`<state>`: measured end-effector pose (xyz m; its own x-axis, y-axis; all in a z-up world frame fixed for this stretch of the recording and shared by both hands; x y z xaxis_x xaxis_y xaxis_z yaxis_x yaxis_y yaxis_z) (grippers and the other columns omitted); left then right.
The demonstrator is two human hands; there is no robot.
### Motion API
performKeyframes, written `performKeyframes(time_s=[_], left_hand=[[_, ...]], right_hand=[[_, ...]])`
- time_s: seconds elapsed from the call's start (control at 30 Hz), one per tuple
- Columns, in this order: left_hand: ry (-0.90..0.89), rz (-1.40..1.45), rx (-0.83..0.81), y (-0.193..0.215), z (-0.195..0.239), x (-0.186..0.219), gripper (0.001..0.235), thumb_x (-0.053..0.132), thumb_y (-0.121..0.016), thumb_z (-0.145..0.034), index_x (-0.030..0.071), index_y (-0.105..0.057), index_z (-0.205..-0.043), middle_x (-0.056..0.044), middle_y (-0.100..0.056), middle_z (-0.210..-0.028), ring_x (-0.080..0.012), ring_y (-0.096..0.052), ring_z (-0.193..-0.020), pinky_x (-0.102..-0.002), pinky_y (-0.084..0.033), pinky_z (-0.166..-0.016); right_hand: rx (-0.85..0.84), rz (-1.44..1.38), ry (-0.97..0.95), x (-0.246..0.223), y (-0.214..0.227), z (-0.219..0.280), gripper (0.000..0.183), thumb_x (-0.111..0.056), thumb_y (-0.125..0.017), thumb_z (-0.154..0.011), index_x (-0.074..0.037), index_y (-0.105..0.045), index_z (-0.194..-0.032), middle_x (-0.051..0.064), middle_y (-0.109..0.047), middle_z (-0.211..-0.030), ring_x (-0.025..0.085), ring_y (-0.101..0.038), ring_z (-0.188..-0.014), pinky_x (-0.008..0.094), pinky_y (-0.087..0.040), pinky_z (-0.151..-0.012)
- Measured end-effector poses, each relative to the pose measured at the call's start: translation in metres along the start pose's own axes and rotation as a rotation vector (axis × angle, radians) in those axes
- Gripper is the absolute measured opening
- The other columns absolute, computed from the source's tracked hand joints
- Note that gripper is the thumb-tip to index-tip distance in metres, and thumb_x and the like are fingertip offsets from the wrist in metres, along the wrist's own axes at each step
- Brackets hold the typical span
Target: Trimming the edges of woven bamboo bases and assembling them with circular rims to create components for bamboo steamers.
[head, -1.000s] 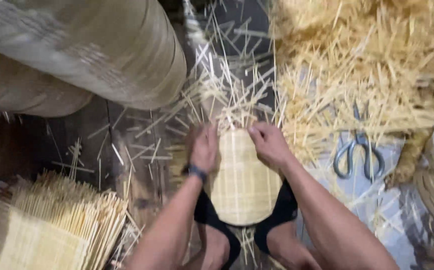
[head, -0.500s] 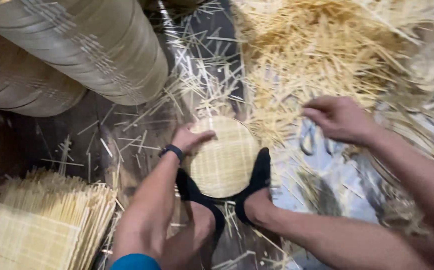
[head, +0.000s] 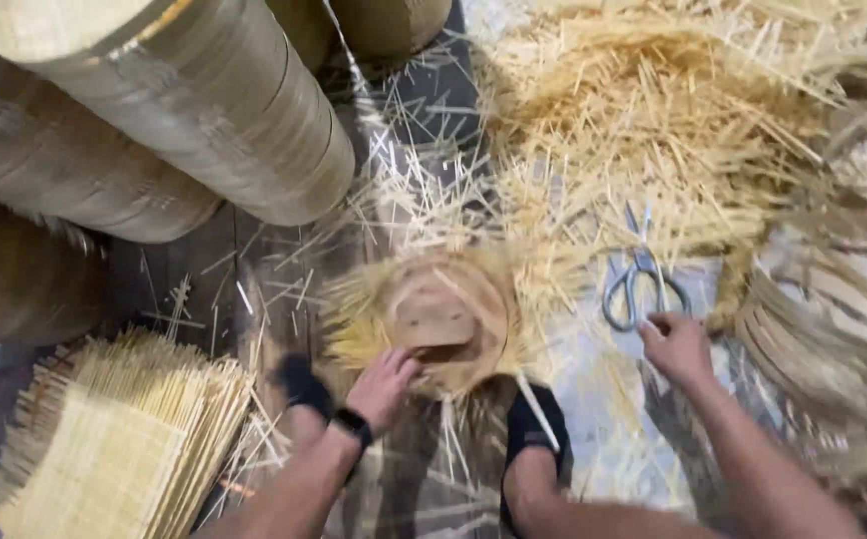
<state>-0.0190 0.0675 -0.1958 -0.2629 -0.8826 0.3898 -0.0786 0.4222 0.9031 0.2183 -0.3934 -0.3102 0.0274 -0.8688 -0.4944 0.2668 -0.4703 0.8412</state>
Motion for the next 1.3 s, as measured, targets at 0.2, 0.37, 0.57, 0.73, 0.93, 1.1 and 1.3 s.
performKeyframes(time_s=[0.2, 0.37, 0.57, 0.73, 0.93, 1.1, 1.3], left_hand=[[0.752, 0.222, 0.139, -0.002, -0.070, -0.014, 0.076, 0.039, -0.078, -0.077, 0.001, -0.045, -0.134, -0.024, -0.045, -0.136, -0.0389, -0.046, -0.126, -0.051, -0.041, -0.104], [1.009, -0.105, -0.008, -0.040, -0.107, -0.007, 0.146, 0.074, -0.094, -0.054, 0.008, -0.020, -0.161, -0.042, -0.014, -0.156, -0.0618, -0.016, -0.142, -0.074, -0.017, -0.112], [0.615, 0.064, 0.156, 0.001, -0.115, -0.001, 0.126, 0.048, -0.096, -0.044, 0.027, -0.036, -0.153, -0.037, -0.017, -0.154, -0.0552, -0.018, -0.142, -0.068, -0.022, -0.113], [0.237, 0.153, -0.122, -0.024, -0.121, -0.016, 0.113, 0.045, -0.098, -0.053, 0.022, -0.047, -0.152, -0.033, -0.022, -0.156, -0.0543, -0.021, -0.145, -0.067, -0.024, -0.117], [0.963, 0.168, -0.048, -0.021, -0.110, -0.008, 0.128, 0.067, -0.086, -0.061, 0.022, -0.021, -0.161, -0.023, -0.019, -0.158, -0.0439, -0.021, -0.148, -0.069, -0.016, -0.118], [0.896, 0.122, 0.103, -0.059, -0.098, -0.001, 0.130, 0.059, -0.083, -0.064, 0.016, -0.011, -0.164, -0.024, -0.008, -0.169, -0.0467, -0.015, -0.152, -0.074, -0.011, -0.115], [0.933, 0.096, 0.014, -0.065, -0.111, -0.014, 0.139, 0.058, -0.088, -0.058, 0.017, -0.004, -0.162, -0.027, -0.002, -0.167, -0.0475, -0.010, -0.150, -0.078, -0.004, -0.111]], right_hand=[[0.105, 0.196, -0.145, -0.006, -0.021, -0.041, 0.075, -0.043, -0.090, -0.070, 0.009, -0.064, -0.117, 0.029, -0.069, -0.111, 0.042, -0.067, -0.103, 0.048, -0.054, -0.090], [-0.110, 0.068, -0.525, 0.009, -0.033, -0.052, 0.081, -0.024, -0.089, -0.066, 0.012, -0.053, -0.128, 0.033, -0.073, -0.106, 0.042, -0.076, -0.092, 0.047, -0.061, -0.081], [-0.414, -0.868, -0.569, -0.039, -0.019, 0.002, 0.060, -0.018, -0.087, -0.055, 0.002, -0.065, -0.106, 0.011, -0.079, -0.086, 0.021, -0.077, -0.082, 0.031, -0.062, -0.077], [-0.288, -0.023, -0.274, -0.094, 0.006, 0.030, 0.043, -0.045, -0.077, -0.085, -0.004, -0.070, -0.098, 0.011, -0.065, -0.066, 0.024, -0.059, -0.063, 0.039, -0.048, -0.059], [-0.612, -0.340, -0.276, -0.064, -0.028, 0.026, 0.059, -0.056, -0.061, -0.089, 0.003, -0.064, -0.085, 0.008, -0.053, -0.067, 0.021, -0.049, -0.057, 0.036, -0.041, -0.052], [-0.331, -1.101, -0.167, -0.044, 0.042, -0.006, 0.056, -0.056, -0.058, -0.098, -0.002, -0.066, -0.087, 0.008, -0.066, -0.071, 0.017, -0.059, -0.064, 0.031, -0.045, -0.056], [-0.615, 0.078, -0.056, -0.034, 0.036, -0.025, 0.041, -0.047, -0.078, -0.078, -0.006, -0.079, -0.080, 0.011, -0.074, -0.064, 0.021, -0.065, -0.057, 0.039, -0.051, -0.056]])
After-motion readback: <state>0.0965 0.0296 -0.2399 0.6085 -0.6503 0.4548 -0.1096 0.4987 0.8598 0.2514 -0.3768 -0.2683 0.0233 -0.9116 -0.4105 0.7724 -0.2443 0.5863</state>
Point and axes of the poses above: each hand's wrist, its own z-axis away from the middle knuckle, its own y-axis out of the back of the hand, x = y × z, the point moved 5 cm from there along -z, towards the middle knuckle
